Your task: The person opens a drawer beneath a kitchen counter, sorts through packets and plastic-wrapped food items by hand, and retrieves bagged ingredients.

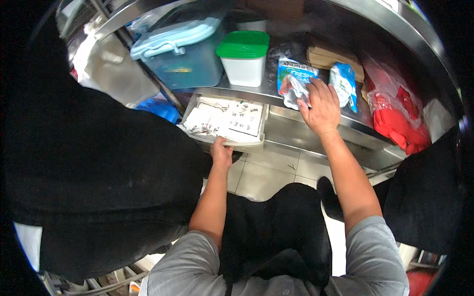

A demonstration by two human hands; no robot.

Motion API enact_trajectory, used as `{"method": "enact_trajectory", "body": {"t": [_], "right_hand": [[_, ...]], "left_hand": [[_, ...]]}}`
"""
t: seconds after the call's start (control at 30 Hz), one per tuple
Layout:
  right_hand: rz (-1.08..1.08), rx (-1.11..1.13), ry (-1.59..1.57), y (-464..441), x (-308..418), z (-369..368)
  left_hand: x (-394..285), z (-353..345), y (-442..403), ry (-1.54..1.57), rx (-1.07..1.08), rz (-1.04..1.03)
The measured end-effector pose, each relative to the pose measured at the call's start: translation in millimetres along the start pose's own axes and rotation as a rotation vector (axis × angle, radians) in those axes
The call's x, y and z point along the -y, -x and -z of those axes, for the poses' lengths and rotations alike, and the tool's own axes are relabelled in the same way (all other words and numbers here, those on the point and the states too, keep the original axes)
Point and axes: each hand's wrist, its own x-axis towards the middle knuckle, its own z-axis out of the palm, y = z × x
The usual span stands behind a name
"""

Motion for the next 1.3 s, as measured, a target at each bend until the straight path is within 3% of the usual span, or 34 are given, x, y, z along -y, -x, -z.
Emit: {"method": "enact_trajectory", "body": {"t": [0.07,0.27,0.4,0.47,0.53,0.67,0.73,0.77,0.8,0.87,0.9,0.93,1.0,1.03,1.1,1.13,1.17,1.2,1.23,1.27,1.3], "right_hand": [[-0.005,0.007,-0.020,0,0,1],[0.019,-0.003,-0.068,0,-3,3],[0.035,0.046,-0.094,1,-7,-6],[0.013,0.058,-0.090,-1,-6,-1],[0.014,-0.003,-0.125,-1,-3,-1],[0.025,-0.002,-0.127,-3,1,-3],[0.005,0.006,-0.112,-4,2,-3],[0.022,-0.025,-0.096,-5,2,-4],[0.027,-0.027,-0.109,-4,4,-7],[-0.005,-0.052,-0.129,-3,3,-4],[-0.014,-0.021,-0.179,-1,1,2],[-0.015,-0.018,-0.178,-4,6,0],[-0.006,-0.201,-0.310,14,-1,18],[0.009,-0.192,-0.317,16,-2,21],[-0.143,-0.103,-0.558,106,-6,34],[-0.389,-0.137,-0.637,127,-8,19],[-0.642,-0.162,-0.677,158,-30,4],[-1.154,-0.210,-0.887,174,-62,-26],[-1.050,-0.262,-0.843,185,-68,-38],[-1.805,-0.455,-1.409,190,-157,-47],[-1.845,-0.597,-1.437,188,-181,-53]], "left_hand": [[3,13,-12,-0.074,0.041,0.060],[8,-18,-2,-0.105,-0.198,-0.105],[23,-15,-31,-0.082,-0.238,-0.307],[17,-31,-26,-0.125,-0.175,-0.181],[16,-67,-27,-0.072,-0.172,-0.195],[24,-90,-119,-0.437,-0.340,-0.060],[-5,-85,-138,-0.962,-0.033,0.204],[-14,-83,-151,-0.945,0.114,0.292],[-14,-70,-153,-0.942,0.101,0.285],[-20,-84,-70,-1.231,0.280,-0.088],[2,-74,-46,-1.031,0.225,-0.284],[-6,-85,-22,-1.001,0.203,-0.228],[23,-91,38,-0.794,0.349,-0.703],[16,-94,58,-0.767,0.337,-0.796],[12,-147,101,-0.811,0.463,-0.947],[14,-147,93,-0.736,0.484,-1.004],[-8,-189,105,-0.879,0.582,-1.301],[-10,-210,102,-0.889,0.572,-1.170],[-10,-212,99,-0.894,0.567,-1.209],[-4,-211,89,-0.901,0.547,-1.195],[-1,-219,65,-0.924,0.528,-1.178]]}}
